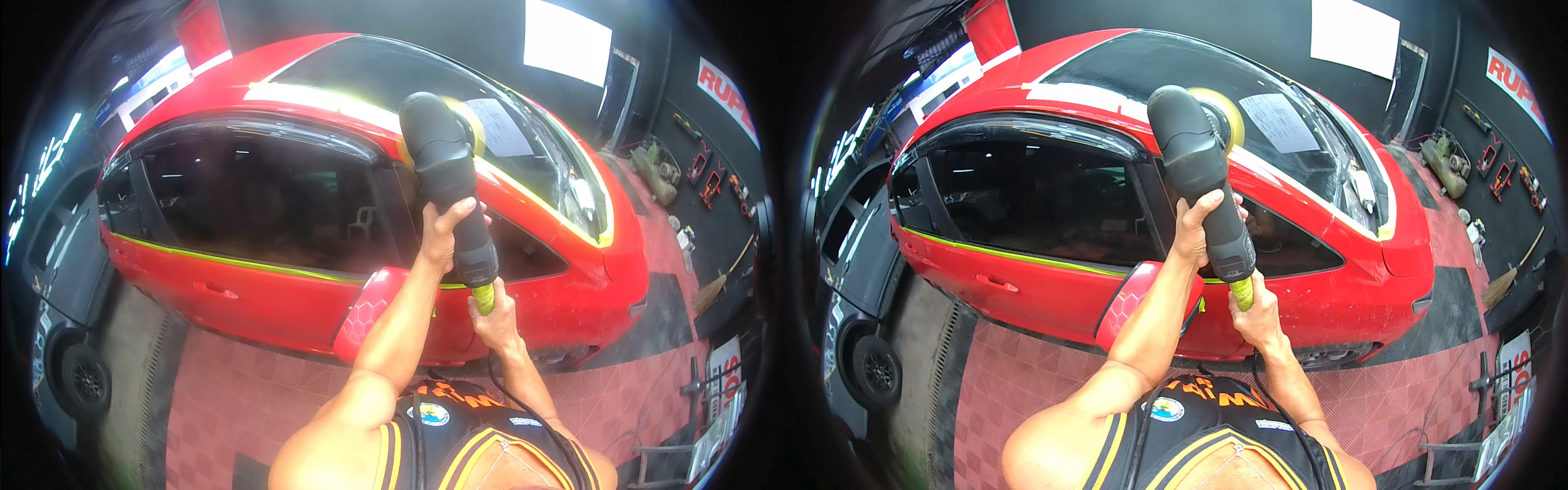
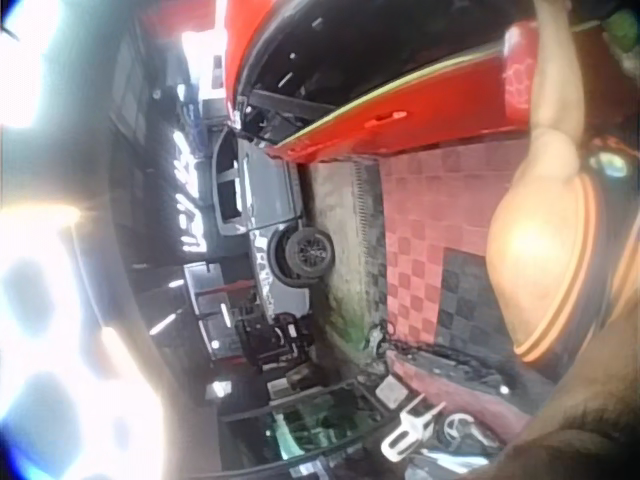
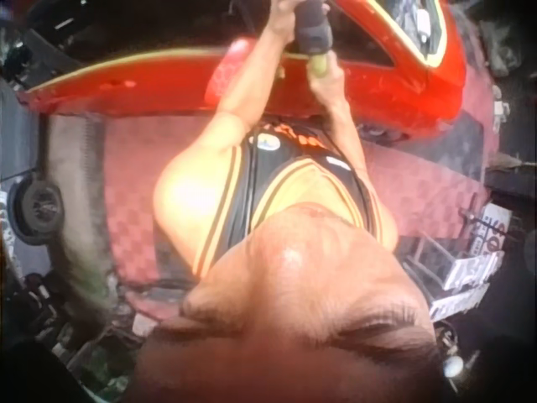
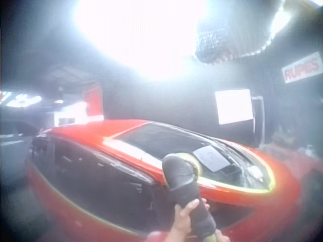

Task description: The person uses a rotary polisher to buff the roof and side panels of a red car. They move the tool in circular motions across the vehicle's surface, covering the area above the windows and the rear quarter panel.

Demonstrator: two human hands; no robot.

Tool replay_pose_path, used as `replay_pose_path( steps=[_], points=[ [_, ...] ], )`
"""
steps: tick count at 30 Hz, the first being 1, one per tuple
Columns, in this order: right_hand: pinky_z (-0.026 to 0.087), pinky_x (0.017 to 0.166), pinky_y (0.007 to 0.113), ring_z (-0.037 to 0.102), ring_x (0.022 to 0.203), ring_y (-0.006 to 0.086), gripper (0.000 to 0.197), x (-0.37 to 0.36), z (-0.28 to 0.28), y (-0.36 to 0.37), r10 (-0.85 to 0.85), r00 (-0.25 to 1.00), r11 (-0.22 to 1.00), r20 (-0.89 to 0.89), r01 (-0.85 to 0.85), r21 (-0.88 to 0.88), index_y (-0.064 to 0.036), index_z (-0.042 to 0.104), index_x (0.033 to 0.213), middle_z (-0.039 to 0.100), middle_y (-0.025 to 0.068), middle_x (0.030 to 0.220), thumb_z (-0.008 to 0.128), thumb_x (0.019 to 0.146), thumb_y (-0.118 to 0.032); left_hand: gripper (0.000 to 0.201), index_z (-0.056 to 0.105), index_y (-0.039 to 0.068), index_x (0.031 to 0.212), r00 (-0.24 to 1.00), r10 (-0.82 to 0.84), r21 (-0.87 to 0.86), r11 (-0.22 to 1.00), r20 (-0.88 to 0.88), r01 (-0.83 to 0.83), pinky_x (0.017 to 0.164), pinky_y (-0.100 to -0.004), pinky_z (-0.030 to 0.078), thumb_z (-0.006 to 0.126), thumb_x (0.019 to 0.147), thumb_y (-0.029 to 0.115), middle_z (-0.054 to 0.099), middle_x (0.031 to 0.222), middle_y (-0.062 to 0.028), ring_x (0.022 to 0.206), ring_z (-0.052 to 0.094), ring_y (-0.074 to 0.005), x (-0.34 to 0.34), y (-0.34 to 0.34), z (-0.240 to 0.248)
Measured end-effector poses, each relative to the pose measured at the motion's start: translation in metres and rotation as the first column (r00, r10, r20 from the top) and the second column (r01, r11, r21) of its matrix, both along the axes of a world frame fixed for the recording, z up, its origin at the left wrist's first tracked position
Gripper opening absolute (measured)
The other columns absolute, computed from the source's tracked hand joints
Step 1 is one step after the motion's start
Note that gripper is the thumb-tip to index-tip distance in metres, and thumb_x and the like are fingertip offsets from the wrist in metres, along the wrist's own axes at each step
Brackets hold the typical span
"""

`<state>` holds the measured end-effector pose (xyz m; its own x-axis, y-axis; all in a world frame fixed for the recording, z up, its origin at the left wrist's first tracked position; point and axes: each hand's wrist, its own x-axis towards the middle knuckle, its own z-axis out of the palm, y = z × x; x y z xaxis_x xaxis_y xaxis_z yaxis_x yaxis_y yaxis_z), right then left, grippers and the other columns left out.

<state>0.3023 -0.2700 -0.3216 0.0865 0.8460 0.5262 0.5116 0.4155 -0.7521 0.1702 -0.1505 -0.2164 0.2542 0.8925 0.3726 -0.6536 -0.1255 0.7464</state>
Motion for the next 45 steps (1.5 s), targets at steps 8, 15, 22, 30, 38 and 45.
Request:
replay_pose_path(
  steps=[8, 15, 22, 30, 38, 45],
  points=[
    [0.061, 0.075, 0.046, 0.078, 0.086, 0.0428, 0.055, -0.019, 0.004, 0.006, 0.001, 0.999, 1.0, 0.034, -0.001, 0.013, 0.0008, 0.052, 0.143, 0.075, 0.0263, 0.095, 0.073, 0.092, 0.001, 0.04, 0.069, -0.001, 0.109, 0.999, -0.007, 0.014, 1.0, 0.039, 0.006, 0.07, -0.0376, 0.065, 0.077, 0.09, 0.033, 0.073, 0.095, -0.0144, 0.08, 0.076, -0.0224, -0.022, 0.007, 0.002],
    [0.06, 0.071, 0.045, 0.078, 0.081, 0.041, 0.053, -0.027, 0.002, 0.009, -0.06, 0.997, 0.996, 0.051, 0.057, 0.062, 0.0008, 0.054, 0.139, 0.075, 0.0244, 0.092, 0.074, 0.091, 0.0, 0.041, 0.07, -0.001, 0.107, 0.998, -0.036, 0.018, 0.999, 0.044, 0.036, 0.067, -0.0363, 0.064, 0.078, 0.089, 0.035, 0.073, 0.095, -0.0146, 0.08, 0.076, -0.022, -0.026, 0.009, 0.006],
    [0.059, 0.066, 0.041, 0.076, 0.072, 0.0332, 0.046, -0.017, -0.003, -0.008, -0.113, 0.991, 0.992, 0.07, 0.108, 0.065, -0.0001, 0.056, 0.132, 0.073, 0.0191, 0.084, 0.075, 0.09, 0.001, 0.043, 0.07, 0.0, 0.111, 0.994, -0.083, 0.006, 0.997, 0.068, 0.083, 0.066, -0.0359, 0.064, 0.08, 0.087, 0.034, 0.074, 0.096, -0.0135, 0.081, 0.077, -0.0215, -0.012, 0.0, -0.005],
    [0.059, 0.067, 0.042, 0.076, 0.073, 0.0323, 0.042, -0.015, -0.004, -0.024, -0.135, 0.99, 0.991, 0.039, 0.136, -0.017, -0.001, 0.057, 0.128, 0.073, 0.0181, 0.085, 0.075, 0.09, 0.0, 0.044, 0.069, 0.001, 0.112, 0.993, -0.107, -0.037, 0.993, 0.046, 0.109, 0.067, -0.0364, 0.064, 0.08, 0.086, 0.035, 0.073, 0.096, -0.0125, 0.081, 0.076, -0.0211, -0.007, -0.011, -0.004],
    [0.06, 0.074, 0.043, 0.077, 0.082, 0.0343, 0.049, -0.025, 0.018, -0.008, -0.094, 0.995, 0.996, 0.046, 0.093, 0.01, -0.0011, 0.056, 0.136, 0.075, 0.021, 0.095, 0.075, 0.091, 0.0, 0.044, 0.069, 0.001, 0.11, 0.996, -0.063, -0.001, 0.998, 0.07, 0.063, 0.068, -0.0359, 0.064, 0.081, 0.087, 0.036, 0.073, 0.093, -0.0119, 0.08, 0.076, -0.0215, -0.021, 0.003, 0.012],
    [0.06, 0.075, 0.041, 0.077, 0.083, 0.0318, 0.05, -0.038, 0.039, 0.013, -0.051, 0.996, 0.998, 0.066, 0.049, 0.036, -0.0012, 0.055, 0.138, 0.075, 0.0205, 0.096, 0.074, 0.091, 0.001, 0.042, 0.069, 0.002, 0.108, 0.996, -0.028, 0.006, 1.0, 0.084, 0.027, 0.068, -0.0353, 0.065, 0.08, 0.088, 0.037, 0.073, 0.09, -0.0109, 0.076, 0.077, -0.0207, -0.037, 0.02, 0.031]
  ],
)
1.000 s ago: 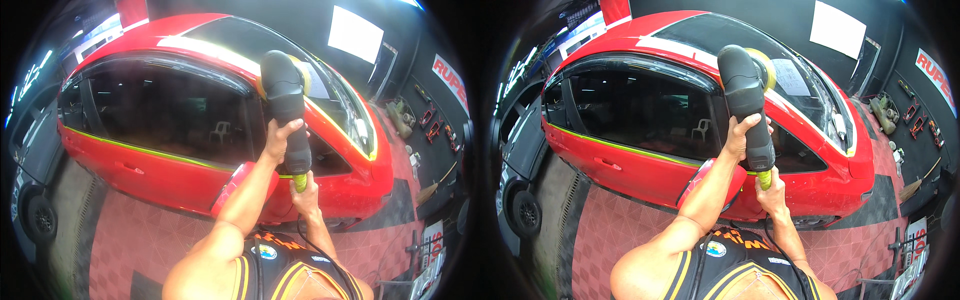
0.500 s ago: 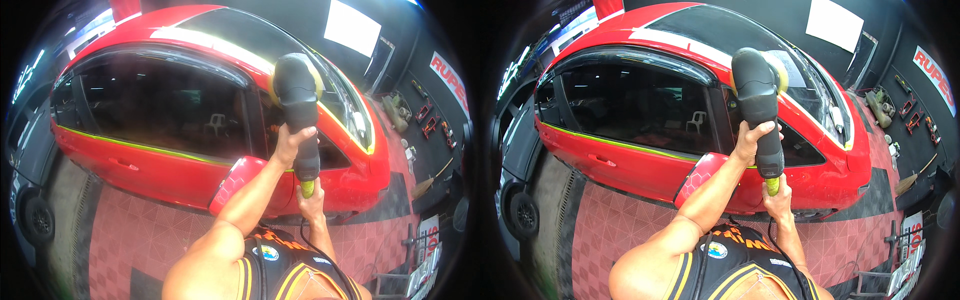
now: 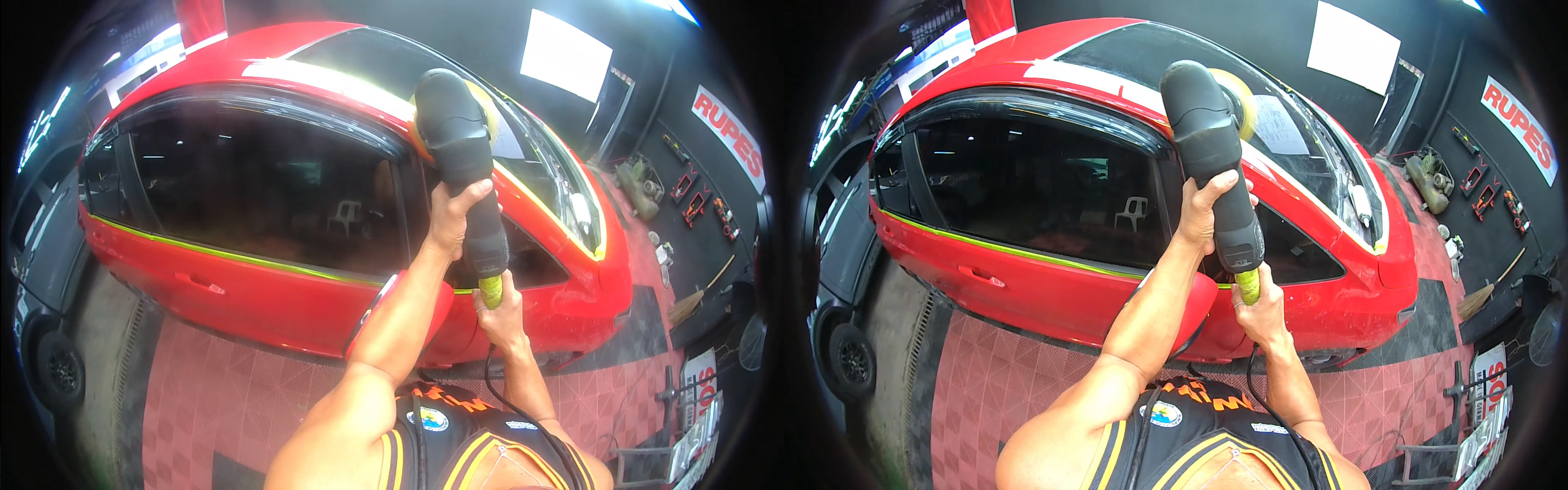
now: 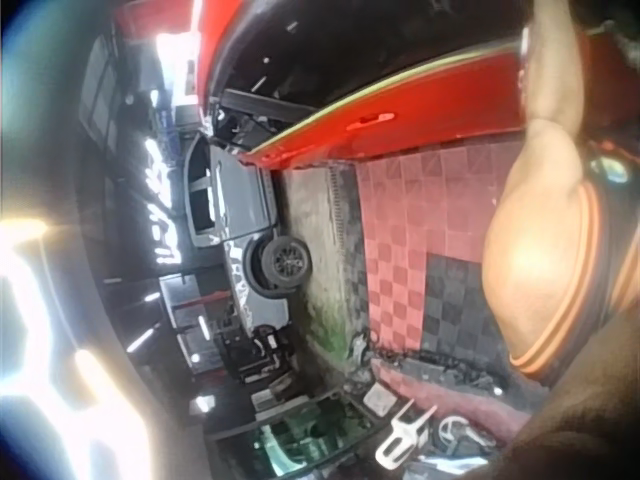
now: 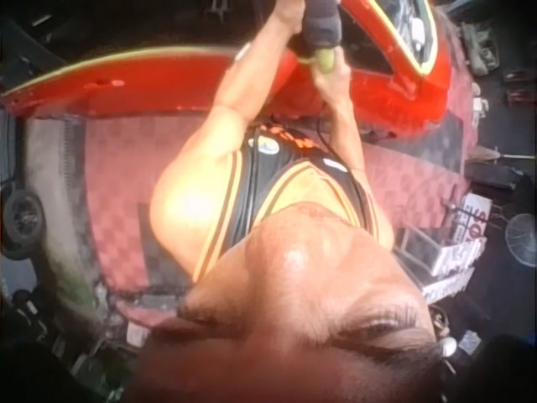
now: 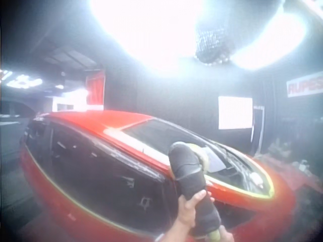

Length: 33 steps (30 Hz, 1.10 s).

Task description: The person uses a rotary polisher to buff the roof and side panels of a red car. They move the tool in circular motions across the vehicle's surface, covering the area above the windows and the rear quarter panel.

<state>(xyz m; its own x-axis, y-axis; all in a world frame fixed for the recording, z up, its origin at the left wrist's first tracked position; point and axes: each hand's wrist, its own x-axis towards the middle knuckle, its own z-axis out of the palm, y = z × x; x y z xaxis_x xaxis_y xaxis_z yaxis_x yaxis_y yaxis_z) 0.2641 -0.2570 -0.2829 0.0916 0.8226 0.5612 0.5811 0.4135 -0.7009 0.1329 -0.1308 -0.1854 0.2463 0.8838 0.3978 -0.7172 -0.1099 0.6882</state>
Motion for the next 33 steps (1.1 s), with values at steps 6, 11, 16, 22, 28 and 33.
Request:
replay_pose_path(
  steps=[6, 11, 16, 22, 28, 33],
  points=[
    [0.058, 0.076, 0.042, 0.075, 0.085, 0.0308, 0.043, -0.013, 0.011, 0.017, 0.027, 0.999, 1.0, -0.034, -0.028, -0.014, -0.001, 0.057, 0.13, 0.074, 0.0194, 0.098, 0.076, 0.091, -0.001, 0.04, 0.069, 0.002, 0.108, 0.999, 0.035, 0.031, 0.999, -0.002, -0.035, 0.068, -0.0348, 0.065, 0.079, 0.089, 0.036, 0.074, 0.089, -0.0109, 0.075, 0.077, -0.0205, -0.014, 0.013, 0.011],
    [0.059, 0.075, 0.042, 0.076, 0.084, 0.0323, 0.047, -0.023, 0.017, 0.032, 0.063, 0.998, 0.998, -0.029, -0.063, 0.0, -0.0003, 0.055, 0.133, 0.074, 0.0208, 0.096, 0.075, 0.091, 0.0, 0.04, 0.068, 0.003, 0.111, 0.999, 0.05, 0.049, 0.998, 0.005, -0.05, 0.067, -0.0349, 0.065, 0.079, 0.089, 0.035, 0.074, 0.09, -0.0109, 0.075, 0.077, -0.0199, -0.029, 0.024, 0.02],
    [0.06, 0.079, 0.043, 0.079, 0.089, 0.0384, 0.061, -0.031, 0.035, 0.046, 0.108, 0.994, 0.994, 0.006, -0.108, -0.03, 0.0006, 0.051, 0.145, 0.076, 0.0249, 0.098, 0.074, 0.09, 0.002, 0.042, 0.065, 0.002, 0.114, 0.998, 0.069, 0.072, 0.995, 0.011, -0.069, 0.069, -0.0352, 0.065, 0.078, 0.09, 0.035, 0.072, 0.089, -0.0114, 0.074, 0.076, -0.0209, -0.046, 0.034, 0.035],
    [0.061, 0.081, 0.042, 0.079, 0.09, 0.0374, 0.063, -0.042, 0.061, 0.06, 0.16, 0.985, 0.986, 0.065, -0.162, 0.026, 0.0005, 0.05, 0.149, 0.076, 0.0233, 0.1, 0.073, 0.09, 0.004, 0.042, 0.064, 0.002, 0.111, 0.996, 0.078, 0.083, 0.993, 0.05, -0.082, 0.073, -0.0365, 0.064, 0.077, 0.091, 0.036, 0.072, 0.087, -0.0127, 0.077, 0.076, -0.0222, -0.065, 0.052, 0.046],
    [0.06, 0.085, 0.042, 0.078, 0.096, 0.0381, 0.063, -0.048, 0.079, 0.077, 0.206, 0.976, 0.978, 0.065, -0.204, -0.037, -0.0006, 0.05, 0.149, 0.076, 0.023, 0.103, 0.074, 0.091, 0.002, 0.04, 0.063, 0.002, 0.107, 0.991, 0.089, 0.104, 0.99, 0.099, -0.099, 0.071, -0.0371, 0.063, 0.077, 0.091, 0.036, 0.07, 0.083, -0.0136, 0.073, 0.074, -0.0224, -0.08, 0.07, 0.057],
    [0.059, 0.086, 0.041, 0.077, 0.097, 0.0329, 0.057, -0.059, 0.095, 0.091, 0.229, 0.966, 0.972, 0.118, -0.233, 0.017, 0.0001, 0.053, 0.143, 0.076, 0.0208, 0.104, 0.075, 0.091, 0.0, 0.044, 0.064, 0.001, 0.105, 0.979, 0.157, 0.052, 0.985, 0.13, -0.165, 0.07, -0.0385, 0.063, 0.079, 0.09, 0.039, 0.071, 0.086, -0.0142, 0.073, 0.074, -0.0245, -0.094, 0.072, 0.072]
  ],
)
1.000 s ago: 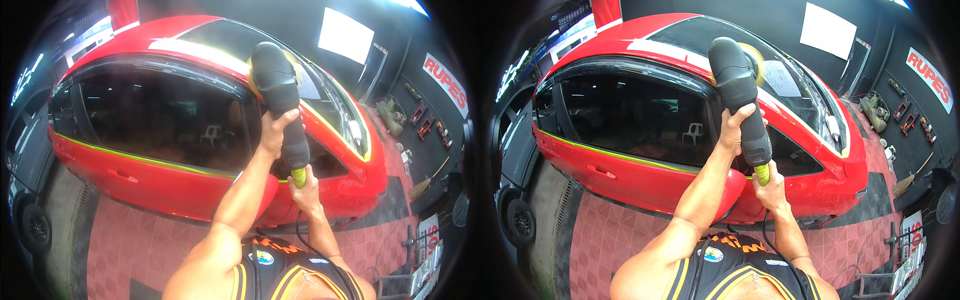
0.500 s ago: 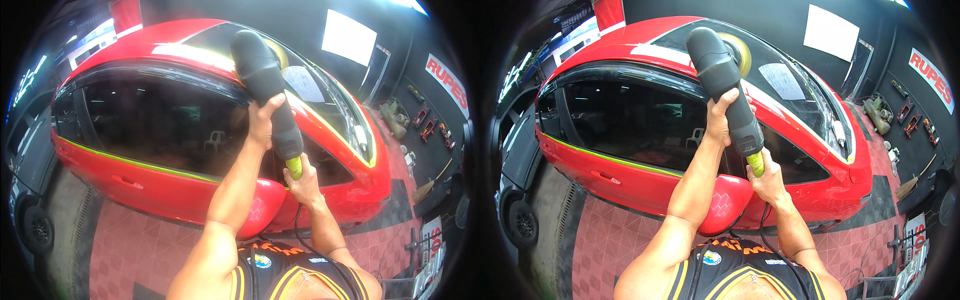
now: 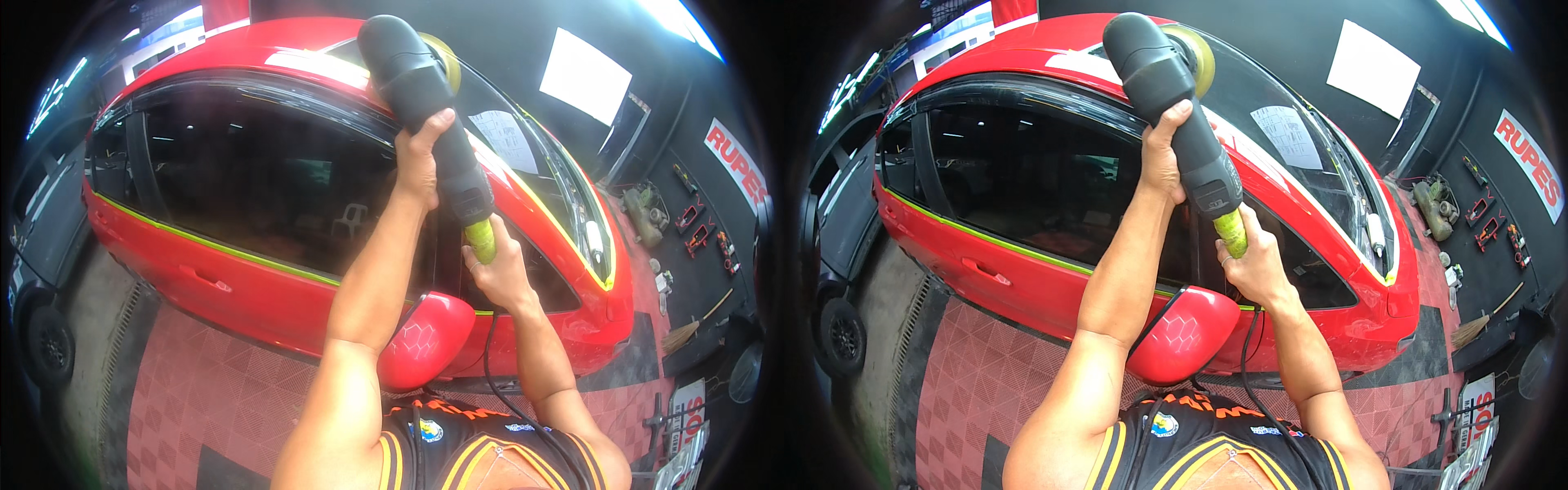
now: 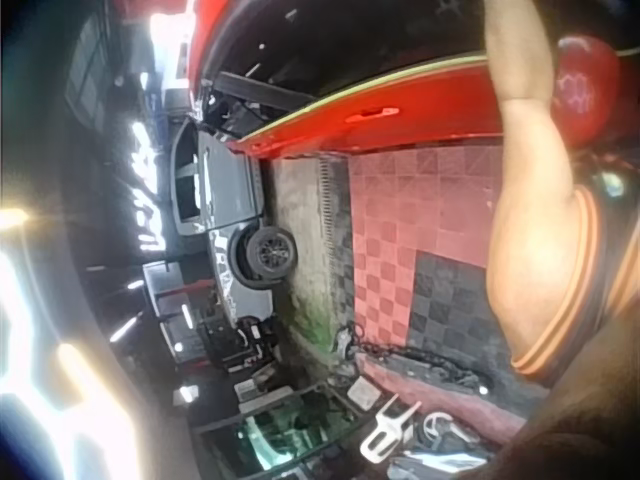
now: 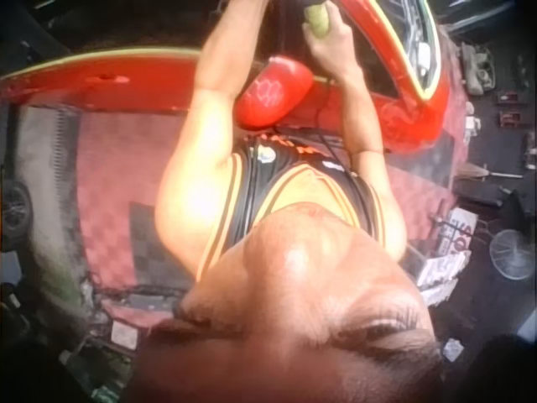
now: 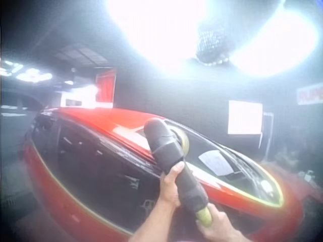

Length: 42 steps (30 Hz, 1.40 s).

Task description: The person uses a rotary polisher to buff the roof and side panels of a red car. They move the tool in circular motions across the vehicle's surface, covering the area above the windows and the rear quarter panel.

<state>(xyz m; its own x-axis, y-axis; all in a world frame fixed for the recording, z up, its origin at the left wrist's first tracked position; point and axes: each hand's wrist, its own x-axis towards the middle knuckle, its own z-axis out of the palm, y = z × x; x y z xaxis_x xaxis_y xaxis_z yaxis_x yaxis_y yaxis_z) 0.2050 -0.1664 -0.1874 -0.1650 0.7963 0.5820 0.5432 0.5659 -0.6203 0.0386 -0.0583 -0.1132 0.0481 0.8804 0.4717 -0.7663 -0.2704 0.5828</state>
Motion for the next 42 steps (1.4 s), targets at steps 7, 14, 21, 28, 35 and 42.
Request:
replay_pose_path(
  steps=[7, 14, 21, 28, 35, 42],
  points=[
    [0.059, 0.087, 0.046, 0.076, 0.101, 0.046, 0.067, -0.008, 0.002, 0.006, 0.037, 0.999, 0.999, 0.014, -0.037, 0.014, -0.0008, 0.049, 0.15, 0.075, 0.03, 0.108, 0.077, 0.089, -0.002, 0.05, 0.065, -0.001, 0.107, 1.0, -0.022, -0.039, 0.999, 0.014, 0.023, 0.074, -0.0426, 0.065, 0.078, 0.091, 0.044, 0.071, 0.088, -0.014, 0.076, 0.075, -0.0277, -0.018, 0.014, -0.003],
    [0.059, 0.087, 0.045, 0.076, 0.099, 0.0436, 0.064, 0.02, -0.023, -0.027, 0.088, 0.992, 0.994, -0.088, -0.093, -0.061, -0.0022, 0.05, 0.149, 0.075, 0.0264, 0.109, 0.076, 0.09, -0.002, 0.048, 0.065, -0.001, 0.11, 0.996, -0.042, -0.101, 0.994, -0.073, 0.034, 0.077, -0.0435, 0.065, 0.074, 0.095, 0.044, 0.072, 0.094, -0.0147, 0.083, 0.076, -0.0288, 0.013, -0.015, -0.031],
    [0.059, 0.083, 0.044, 0.077, 0.097, 0.0433, 0.063, 0.078, -0.079, -0.076, -0.059, 0.974, 0.993, -0.217, 0.036, -0.111, -0.0017, 0.051, 0.148, 0.075, 0.0267, 0.103, 0.075, 0.089, -0.003, 0.043, 0.064, -0.001, 0.111, 0.969, -0.018, -0.124, 0.992, -0.245, -0.013, 0.072, -0.042, 0.065, 0.077, 0.093, 0.035, 0.072, 0.092, -0.0151, 0.077, 0.077, -0.0273, 0.1, -0.061, -0.054],
    [0.06, 0.082, 0.043, 0.079, 0.094, 0.0382, 0.051, 0.149, -0.146, -0.146, -0.232, 0.927, 0.953, -0.294, 0.156, -0.259, -0.0009, 0.057, 0.135, 0.076, 0.0223, 0.098, 0.076, 0.087, -0.004, 0.04, 0.066, 0.0, 0.113, 0.927, -0.102, -0.187, 0.982, -0.36, 0.036, 0.067, -0.0377, 0.064, 0.081, 0.091, 0.029, 0.072, 0.092, -0.0128, 0.076, 0.076, -0.0231, 0.197, -0.115, -0.116],
    [0.057, 0.075, 0.039, 0.071, 0.079, 0.0211, 0.041, 0.186, -0.175, -0.213, -0.41, 0.831, 0.873, -0.375, 0.239, -0.425, -0.0011, 0.06, 0.124, 0.073, 0.0121, 0.089, 0.075, 0.086, -0.003, 0.041, 0.063, 0.004, 0.118, 0.901, -0.178, -0.209, 0.973, -0.396, 0.101, 0.066, -0.0333, 0.06, 0.084, 0.09, 0.024, 0.068, 0.094, -0.007, 0.074, 0.07, -0.0171, 0.274, -0.152, -0.167],
    [0.056, 0.072, 0.037, 0.068, 0.074, 0.0192, 0.04, 0.188, -0.178, -0.225, -0.431, 0.814, 0.879, -0.39, 0.282, -0.383, -0.0013, 0.059, 0.123, 0.072, 0.0115, 0.086, 0.074, 0.086, -0.003, 0.052, 0.062, 0.005, 0.126, 0.876, -0.236, -0.247, 0.959, -0.421, 0.139, 0.075, -0.0342, 0.058, 0.087, 0.086, 0.026, 0.065, 0.103, -0.0065, 0.084, 0.067, -0.0166, 0.281, -0.167, -0.165]
  ],
)
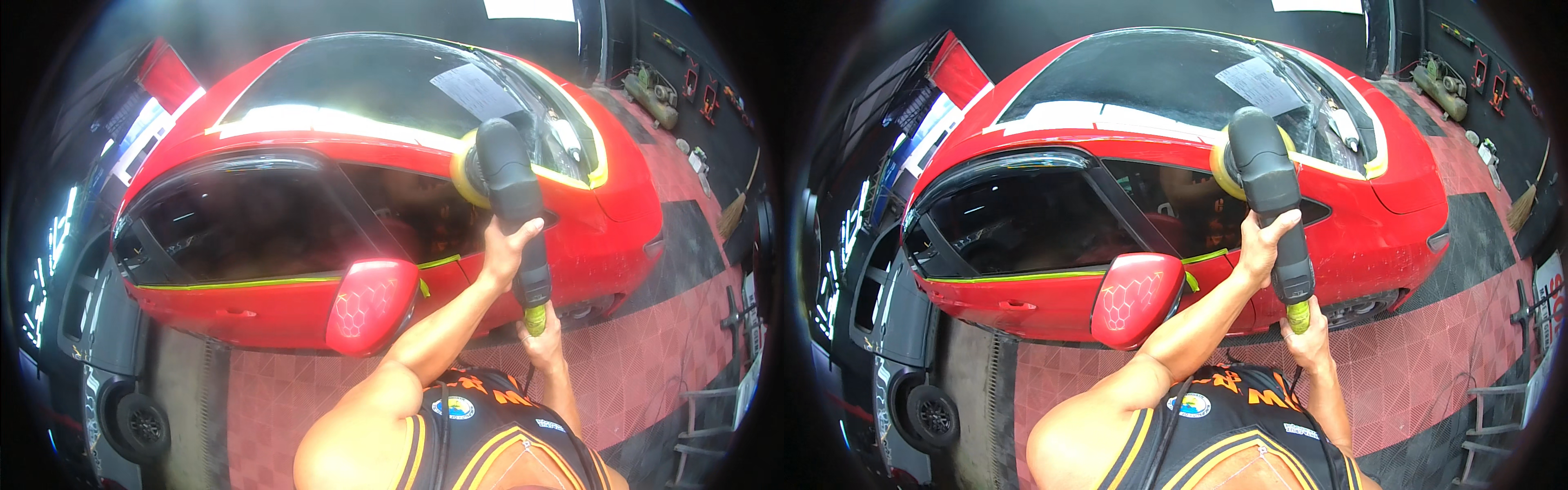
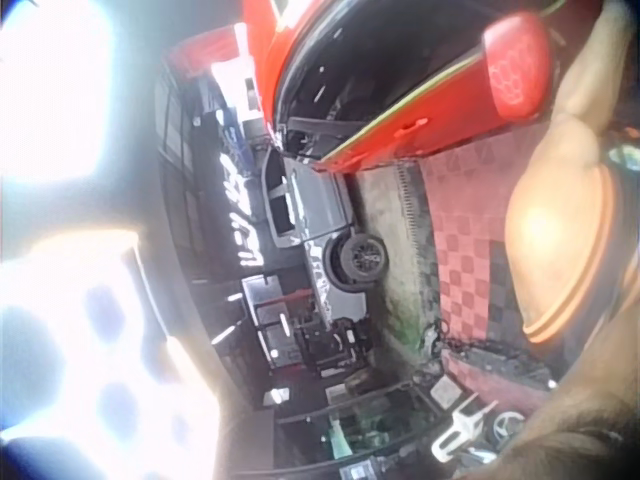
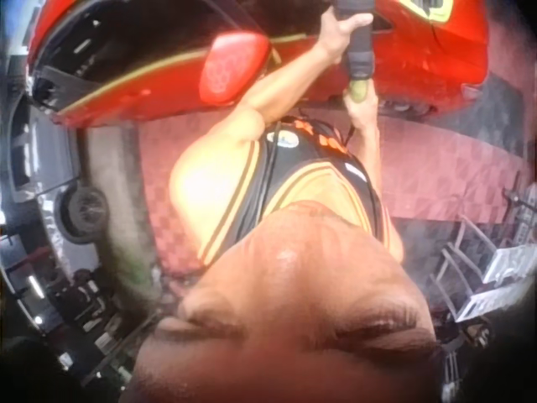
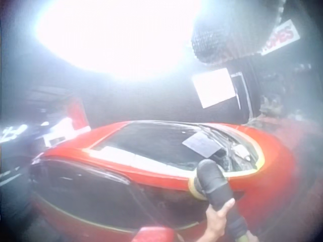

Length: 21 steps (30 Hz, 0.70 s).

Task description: The person uses a rotary polisher to buff the roof and side panels of a red car. They move the tool in circular motions across the vehicle's surface, covering the area above the windows and the rear quarter panel.

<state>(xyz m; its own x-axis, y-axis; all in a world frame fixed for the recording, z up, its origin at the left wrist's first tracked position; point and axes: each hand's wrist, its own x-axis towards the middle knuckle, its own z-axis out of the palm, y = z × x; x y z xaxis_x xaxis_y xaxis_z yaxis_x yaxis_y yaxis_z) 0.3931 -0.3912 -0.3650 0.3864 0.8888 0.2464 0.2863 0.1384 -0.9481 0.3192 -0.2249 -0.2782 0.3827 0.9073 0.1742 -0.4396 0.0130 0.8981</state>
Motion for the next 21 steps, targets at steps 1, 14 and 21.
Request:
replay_pose_path(
  steps=[1, 14, 21],
  points=[
    [0.056, 0.072, 0.038, 0.068, 0.075, 0.0193, 0.04, -0.003, 0.003, 0.003, 0.017, 1.0, 1.0, -0.013, -0.017, -0.016, -0.0012, 0.059, 0.122, 0.072, 0.0117, 0.086, 0.074, 0.086, -0.003, 0.051, 0.061, 0.005, 0.125, 1.0, 0.012, 0.011, 1.0, 0.007, -0.012, 0.074, -0.0341, 0.059, 0.087, 0.086, 0.027, 0.066, 0.103, -0.0067, 0.084, 0.067, -0.0165, -0.004, 0.004, 0.001],
    [0.058, 0.08, 0.039, 0.076, 0.086, 0.0259, 0.051, -0.078, 0.051, 0.067, 0.217, 0.976, 0.973, 0.032, -0.219, 0.069, -0.0004, 0.057, 0.135, 0.074, 0.0176, 0.095, 0.075, 0.087, -0.004, 0.039, 0.065, 0.001, 0.112, 0.985, 0.162, 0.079, 0.983, 0.062, -0.167, 0.063, -0.0358, 0.062, 0.082, 0.09, 0.029, 0.07, 0.089, -0.0111, 0.069, 0.073, -0.0211, -0.109, 0.056, 0.052],
    [0.059, 0.085, 0.045, 0.078, 0.099, 0.0421, 0.07, -0.104, 0.069, 0.101, 0.382, 0.92, 0.899, 0.085, -0.391, 0.195, -0.0035, 0.047, 0.155, 0.075, 0.0291, 0.101, 0.074, 0.091, -0.006, 0.041, 0.064, 0.004, 0.113, 0.975, 0.21, -0.017, 0.978, 0.074, -0.209, 0.068, -0.0418, 0.067, 0.08, 0.092, 0.034, 0.073, 0.095, -0.015, 0.079, 0.077, -0.0291, -0.167, 0.069, 0.081]
  ],
)
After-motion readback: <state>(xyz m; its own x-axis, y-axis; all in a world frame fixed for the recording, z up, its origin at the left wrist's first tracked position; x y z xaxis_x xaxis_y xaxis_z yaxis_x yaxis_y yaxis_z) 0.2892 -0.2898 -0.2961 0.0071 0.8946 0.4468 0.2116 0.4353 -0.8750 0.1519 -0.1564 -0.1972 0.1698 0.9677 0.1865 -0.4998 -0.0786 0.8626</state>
